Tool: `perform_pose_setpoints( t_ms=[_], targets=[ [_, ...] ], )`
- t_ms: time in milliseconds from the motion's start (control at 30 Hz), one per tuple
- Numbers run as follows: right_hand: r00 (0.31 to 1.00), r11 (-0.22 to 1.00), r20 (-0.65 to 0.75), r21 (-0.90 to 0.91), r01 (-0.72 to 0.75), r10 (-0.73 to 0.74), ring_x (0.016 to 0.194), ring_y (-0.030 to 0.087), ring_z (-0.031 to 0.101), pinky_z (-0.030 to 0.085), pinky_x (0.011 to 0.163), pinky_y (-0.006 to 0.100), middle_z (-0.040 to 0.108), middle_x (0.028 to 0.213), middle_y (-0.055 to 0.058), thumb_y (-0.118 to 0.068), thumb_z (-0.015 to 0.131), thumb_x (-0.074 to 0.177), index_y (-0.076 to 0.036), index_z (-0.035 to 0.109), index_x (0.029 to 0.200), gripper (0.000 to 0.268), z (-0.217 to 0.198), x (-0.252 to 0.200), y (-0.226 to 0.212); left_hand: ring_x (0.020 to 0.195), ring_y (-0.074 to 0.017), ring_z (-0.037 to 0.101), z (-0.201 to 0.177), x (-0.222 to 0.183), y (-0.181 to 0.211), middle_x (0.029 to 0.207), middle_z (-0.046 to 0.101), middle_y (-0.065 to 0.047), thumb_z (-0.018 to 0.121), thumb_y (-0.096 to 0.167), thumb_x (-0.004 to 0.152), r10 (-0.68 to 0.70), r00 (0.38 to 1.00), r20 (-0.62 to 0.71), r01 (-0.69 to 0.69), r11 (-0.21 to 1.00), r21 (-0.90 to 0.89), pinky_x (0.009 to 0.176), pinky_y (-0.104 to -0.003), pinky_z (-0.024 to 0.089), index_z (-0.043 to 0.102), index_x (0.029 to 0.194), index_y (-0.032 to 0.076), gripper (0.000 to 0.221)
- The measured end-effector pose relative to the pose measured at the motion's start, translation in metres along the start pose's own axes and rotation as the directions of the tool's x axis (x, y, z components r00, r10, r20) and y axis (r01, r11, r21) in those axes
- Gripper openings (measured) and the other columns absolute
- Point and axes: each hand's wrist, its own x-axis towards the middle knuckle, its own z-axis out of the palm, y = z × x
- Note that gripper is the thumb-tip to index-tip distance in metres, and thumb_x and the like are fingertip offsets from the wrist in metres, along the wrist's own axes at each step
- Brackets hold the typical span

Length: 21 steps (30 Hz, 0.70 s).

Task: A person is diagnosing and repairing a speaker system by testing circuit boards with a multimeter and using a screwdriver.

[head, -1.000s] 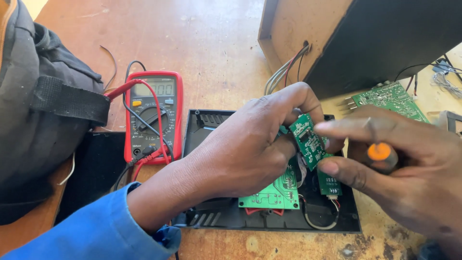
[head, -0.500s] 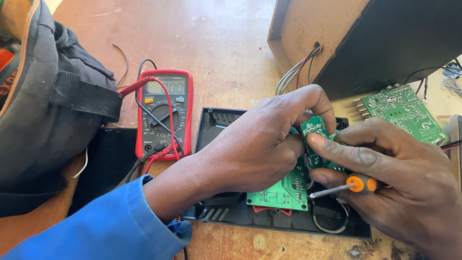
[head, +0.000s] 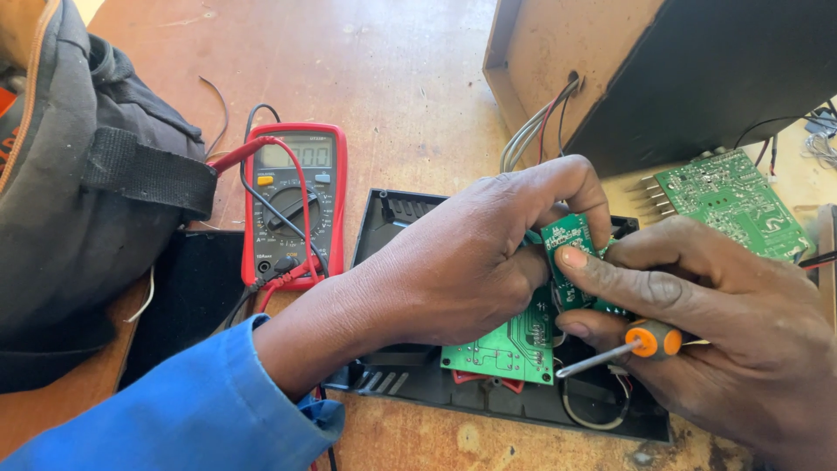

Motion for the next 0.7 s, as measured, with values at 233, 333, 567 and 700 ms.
perform_pose_setpoints(
  t_ms=[233, 333, 567, 700],
  targets=[
    [0.998, 0.995, 0.014, 0.082, -0.062, 0.061, 0.078, 0.013, 0.062, 0.046, 0.065, 0.029, 0.066, 0.100, -0.001, -0.023, 0.084, 0.077, -0.017, 0.075, 0.126, 0.049, 0.0015, 0.0007, -0.0020, 0.076, -0.0204, 0.058, 0.0026, 0.0003, -0.0043, 0.083, 0.063, -0.002, 0.045, 0.000, 0.076, 0.010, 1.000, -0.015, -0.010, 1.000, 0.009, 0.070, -0.033, 0.045, 0.052, 0.101, 0.016, 0.030],
    [0.997, 0.994, 0.017, 0.084, -0.071, 0.070, 0.078, 0.013, 0.062, 0.046, 0.064, 0.030, 0.066, 0.100, 0.000, -0.023, 0.084, 0.077, -0.017, 0.075, 0.126, 0.050, 0.0009, 0.0016, -0.0028, 0.076, -0.0202, 0.059, 0.0018, 0.0008, -0.0033, 0.084, 0.064, -0.002, 0.045, 0.001, 0.077, -0.003, 1.000, -0.010, 0.003, 1.000, 0.016, 0.069, -0.033, 0.046, 0.052, 0.101, 0.016, 0.029],
    [0.997, 0.995, 0.036, 0.070, -0.074, 0.072, 0.078, 0.013, 0.061, 0.044, 0.065, 0.029, 0.065, 0.099, -0.002, -0.025, 0.083, 0.077, -0.020, 0.075, 0.127, 0.050, 0.0003, 0.0029, -0.0016, 0.072, -0.0185, 0.059, 0.0008, 0.0005, -0.0019, 0.082, 0.064, -0.001, 0.044, 0.002, 0.079, -0.021, 1.000, -0.007, 0.021, 1.000, 0.012, 0.066, -0.033, 0.045, 0.052, 0.100, 0.016, 0.026],
    [0.999, 0.993, 0.019, 0.108, -0.043, 0.041, 0.078, 0.013, 0.062, 0.047, 0.065, 0.029, 0.065, 0.099, 0.000, -0.021, 0.084, 0.077, -0.015, 0.075, 0.126, 0.050, 0.0006, 0.0046, -0.0027, 0.072, -0.0185, 0.061, 0.0008, 0.0004, -0.0013, 0.082, 0.065, -0.001, 0.045, 0.002, 0.079, -0.020, 1.000, -0.009, 0.020, 1.000, 0.010, 0.067, -0.032, 0.046, 0.052, 0.100, 0.016, 0.026]
  ],
)
